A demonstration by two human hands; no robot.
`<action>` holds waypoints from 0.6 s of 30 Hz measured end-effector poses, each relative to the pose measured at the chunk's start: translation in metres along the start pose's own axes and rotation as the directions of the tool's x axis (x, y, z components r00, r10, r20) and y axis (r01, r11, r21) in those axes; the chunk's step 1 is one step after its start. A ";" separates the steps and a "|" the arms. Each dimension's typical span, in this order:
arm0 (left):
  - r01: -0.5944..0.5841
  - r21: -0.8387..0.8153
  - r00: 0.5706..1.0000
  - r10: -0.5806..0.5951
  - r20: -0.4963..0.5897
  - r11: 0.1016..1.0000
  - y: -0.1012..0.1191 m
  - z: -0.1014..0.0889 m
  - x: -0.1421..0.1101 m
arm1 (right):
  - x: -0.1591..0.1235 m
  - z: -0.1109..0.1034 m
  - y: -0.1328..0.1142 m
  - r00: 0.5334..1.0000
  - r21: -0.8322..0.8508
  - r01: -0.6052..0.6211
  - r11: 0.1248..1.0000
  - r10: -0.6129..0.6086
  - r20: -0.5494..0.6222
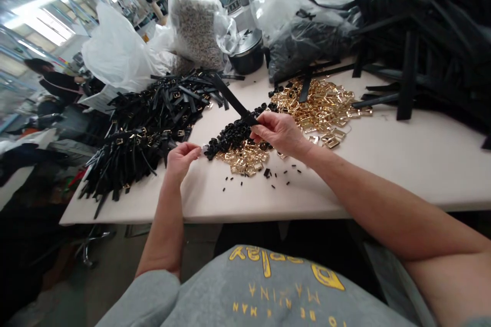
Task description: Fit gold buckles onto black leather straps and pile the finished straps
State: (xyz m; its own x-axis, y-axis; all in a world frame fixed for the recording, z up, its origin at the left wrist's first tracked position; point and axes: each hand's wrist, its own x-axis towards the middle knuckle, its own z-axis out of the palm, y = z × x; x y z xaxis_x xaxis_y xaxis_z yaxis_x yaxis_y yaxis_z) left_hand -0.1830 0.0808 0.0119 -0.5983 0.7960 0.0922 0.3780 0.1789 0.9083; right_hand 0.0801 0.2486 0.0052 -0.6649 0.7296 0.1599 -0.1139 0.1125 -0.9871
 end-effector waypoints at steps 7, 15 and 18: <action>-0.183 0.427 0.983 0.159 0.092 0.886 -0.007 0.018 -0.022 | 0.001 0.001 0.007 1.000 -0.074 0.012 0.997 -0.012 -0.002; 0.117 -0.150 0.993 -0.110 0.052 0.982 0.002 0.025 -0.012 | -0.001 0.002 0.004 0.997 -0.175 0.069 0.982 -0.066 0.027; 0.217 -0.418 0.976 -0.190 0.107 0.882 0.018 0.039 0.002 | -0.002 0.004 0.002 0.997 -0.193 0.073 0.979 -0.064 0.052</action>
State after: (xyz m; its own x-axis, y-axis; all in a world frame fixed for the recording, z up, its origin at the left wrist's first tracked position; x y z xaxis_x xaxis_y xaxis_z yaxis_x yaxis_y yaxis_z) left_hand -0.1502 0.1082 0.0128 -0.5802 0.8047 -0.1258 -0.0917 0.0890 0.9918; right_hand 0.0784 0.2447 0.0025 -0.6941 0.6846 0.2226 -0.0174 0.2932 -0.9559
